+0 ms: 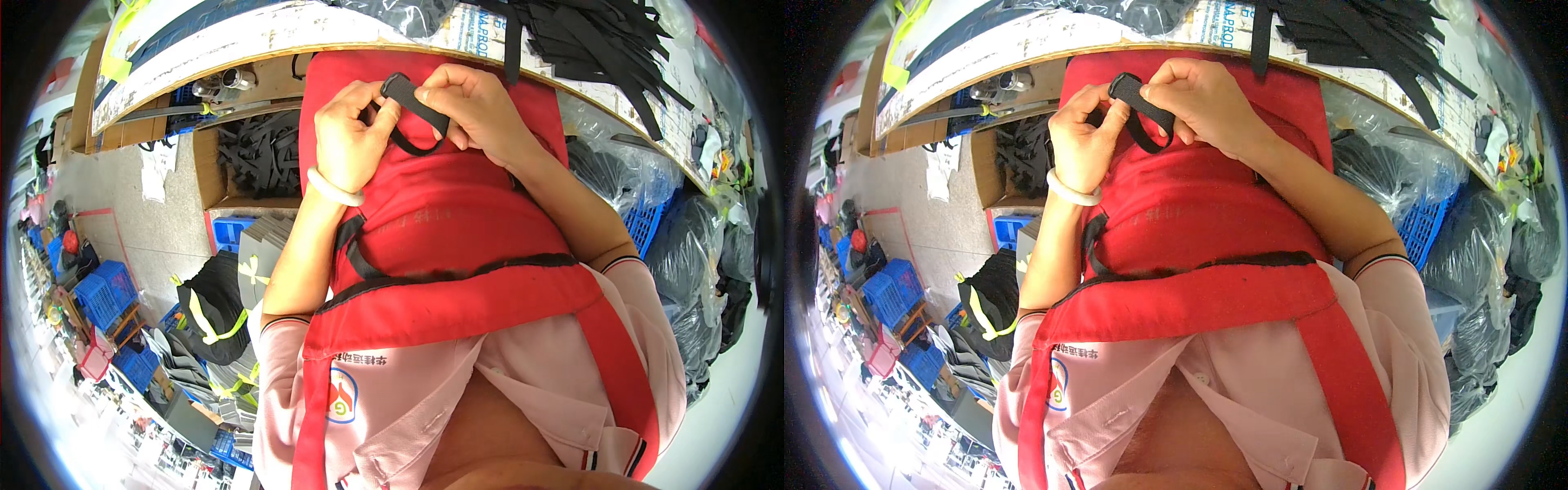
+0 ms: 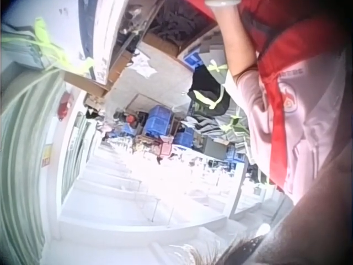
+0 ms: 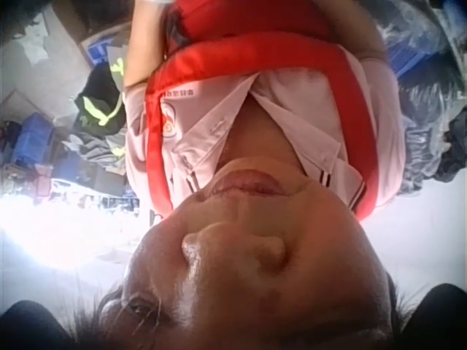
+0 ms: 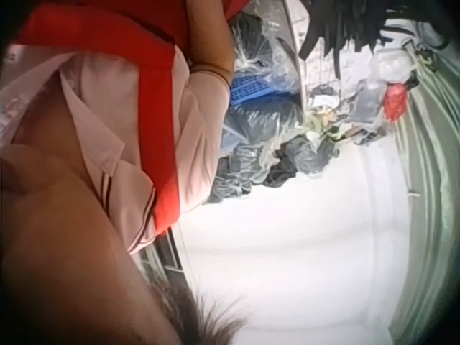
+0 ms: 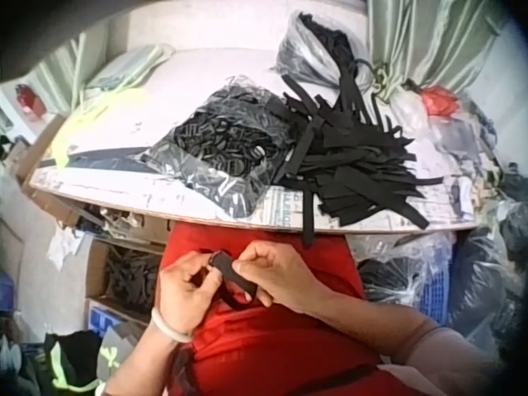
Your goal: Manually threading black straps through plastic buckles/components.
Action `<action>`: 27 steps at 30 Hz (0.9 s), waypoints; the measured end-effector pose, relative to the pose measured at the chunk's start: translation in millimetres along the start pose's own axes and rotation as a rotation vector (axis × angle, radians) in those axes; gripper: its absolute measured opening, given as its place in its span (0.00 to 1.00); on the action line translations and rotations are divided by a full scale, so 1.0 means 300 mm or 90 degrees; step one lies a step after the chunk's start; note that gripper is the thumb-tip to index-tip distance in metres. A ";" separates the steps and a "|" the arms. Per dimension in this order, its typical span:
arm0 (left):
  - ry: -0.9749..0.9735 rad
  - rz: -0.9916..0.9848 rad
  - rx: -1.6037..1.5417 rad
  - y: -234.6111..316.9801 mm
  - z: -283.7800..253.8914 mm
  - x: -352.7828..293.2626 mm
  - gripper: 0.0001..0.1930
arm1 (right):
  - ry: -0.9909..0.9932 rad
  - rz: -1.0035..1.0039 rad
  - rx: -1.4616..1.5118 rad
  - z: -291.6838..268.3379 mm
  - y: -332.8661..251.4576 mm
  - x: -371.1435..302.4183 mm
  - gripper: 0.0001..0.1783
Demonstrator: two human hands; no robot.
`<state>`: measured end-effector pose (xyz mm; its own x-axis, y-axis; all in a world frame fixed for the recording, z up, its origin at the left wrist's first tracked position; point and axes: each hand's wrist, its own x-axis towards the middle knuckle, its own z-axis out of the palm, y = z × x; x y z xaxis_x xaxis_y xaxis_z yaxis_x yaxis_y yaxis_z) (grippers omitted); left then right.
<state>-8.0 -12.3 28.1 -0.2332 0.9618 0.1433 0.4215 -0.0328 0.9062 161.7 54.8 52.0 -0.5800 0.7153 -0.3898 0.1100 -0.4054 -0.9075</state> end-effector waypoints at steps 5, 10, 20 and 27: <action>-0.004 0.068 0.123 -0.010 -0.009 0.000 0.07 | 0.002 0.041 0.051 0.006 0.004 0.003 0.09; -0.023 0.122 0.164 -0.032 -0.008 -0.010 0.08 | 0.002 0.012 0.062 0.007 0.023 0.020 0.10; 0.090 0.181 0.112 -0.050 0.003 -0.034 0.06 | 0.030 -0.103 0.037 0.038 0.067 0.047 0.19; 0.088 0.200 0.092 -0.048 0.013 -0.046 0.07 | 0.005 -0.099 0.027 0.040 0.089 0.064 0.18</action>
<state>-7.3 -24.1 11.6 -0.1843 0.8648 0.4671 0.6090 -0.2725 0.7449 144.0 50.9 22.1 -0.5816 0.7753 -0.2465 -0.0149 -0.3131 -0.9496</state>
